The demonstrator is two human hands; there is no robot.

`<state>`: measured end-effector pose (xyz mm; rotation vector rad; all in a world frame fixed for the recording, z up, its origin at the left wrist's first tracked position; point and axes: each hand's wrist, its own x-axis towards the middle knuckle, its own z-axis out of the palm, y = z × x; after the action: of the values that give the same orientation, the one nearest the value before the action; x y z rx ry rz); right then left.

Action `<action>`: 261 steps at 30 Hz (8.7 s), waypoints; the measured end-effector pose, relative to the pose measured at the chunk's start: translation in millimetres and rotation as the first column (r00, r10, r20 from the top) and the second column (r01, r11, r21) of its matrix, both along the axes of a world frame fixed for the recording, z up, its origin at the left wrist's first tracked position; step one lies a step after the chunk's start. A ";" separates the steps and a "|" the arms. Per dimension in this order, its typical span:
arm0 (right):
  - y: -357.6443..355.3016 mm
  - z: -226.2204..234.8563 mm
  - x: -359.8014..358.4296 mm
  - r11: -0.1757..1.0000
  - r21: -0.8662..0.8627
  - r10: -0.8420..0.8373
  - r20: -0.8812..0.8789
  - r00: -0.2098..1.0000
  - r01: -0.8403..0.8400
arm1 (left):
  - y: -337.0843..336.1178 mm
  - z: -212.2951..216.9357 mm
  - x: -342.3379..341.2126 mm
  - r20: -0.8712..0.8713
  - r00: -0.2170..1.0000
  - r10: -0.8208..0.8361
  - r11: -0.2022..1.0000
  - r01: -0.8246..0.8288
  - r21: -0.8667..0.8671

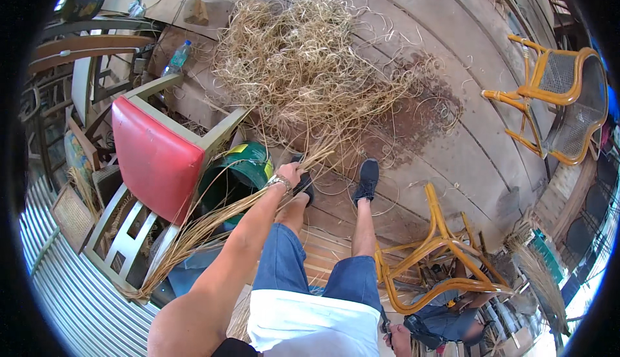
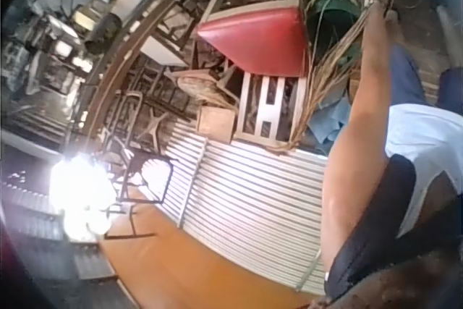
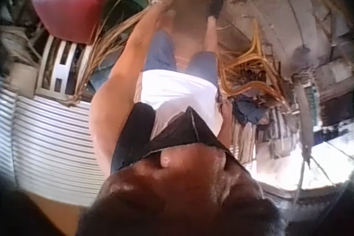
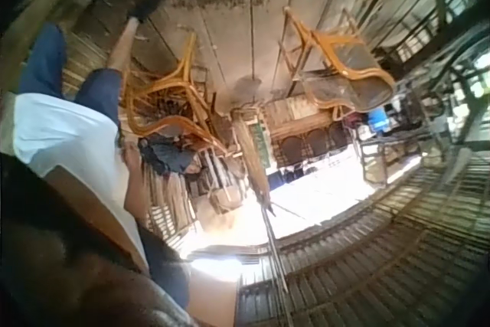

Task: The person stands in a workshop and repeatedly strips thin fibers from a bundle of dried plant material using a handheld tool. They pull the fibers through the tool to separate them, then place the processed strands onto a wooden board to the left. The person continues this repetitive stripping and stacking process throughout the clip.

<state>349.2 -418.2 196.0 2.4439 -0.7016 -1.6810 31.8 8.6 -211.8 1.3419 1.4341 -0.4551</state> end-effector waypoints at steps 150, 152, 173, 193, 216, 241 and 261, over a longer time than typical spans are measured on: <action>361.6 74.2 104.3 0.332 0.573 -0.181 -0.741 0.647 0.749 | -75.4 445.4 174.6 0.761 0.585 0.280 0.960 -0.192 -0.205; 363.6 57.1 178.0 0.225 0.580 -0.285 -0.730 0.622 0.783 | -80.8 444.9 119.4 0.665 0.739 0.111 0.992 -0.121 -0.032; 298.6 -13.4 197.0 0.019 0.563 0.379 0.761 0.527 -0.826 | -62.3 428.4 64.8 0.149 0.980 -0.130 0.982 0.106 0.154; 356.2 68.7 103.3 0.121 0.905 0.465 0.312 0.829 -0.409 | -45.3 489.8 129.6 0.510 0.825 -0.244 0.963 0.143 0.230; 279.3 27.8 278.1 0.360 0.616 0.224 0.672 0.706 -0.701 | -28.6 401.3 -127.3 -0.227 0.865 0.448 0.861 -0.350 0.368; 327.4 57.5 -14.7 0.093 0.996 0.583 -0.044 0.811 -0.013 | 89.1 468.1 216.9 0.549 0.816 0.178 0.930 -0.322 0.176; 329.6 -5.8 -23.7 0.065 0.840 0.469 0.450 0.760 -0.538 | -80.2 427.1 131.4 0.272 0.948 0.163 0.884 -0.263 0.387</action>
<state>325.5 -88.6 190.2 2.6748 1.6362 -1.8824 163.3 -71.5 215.3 1.4913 1.5108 0.1702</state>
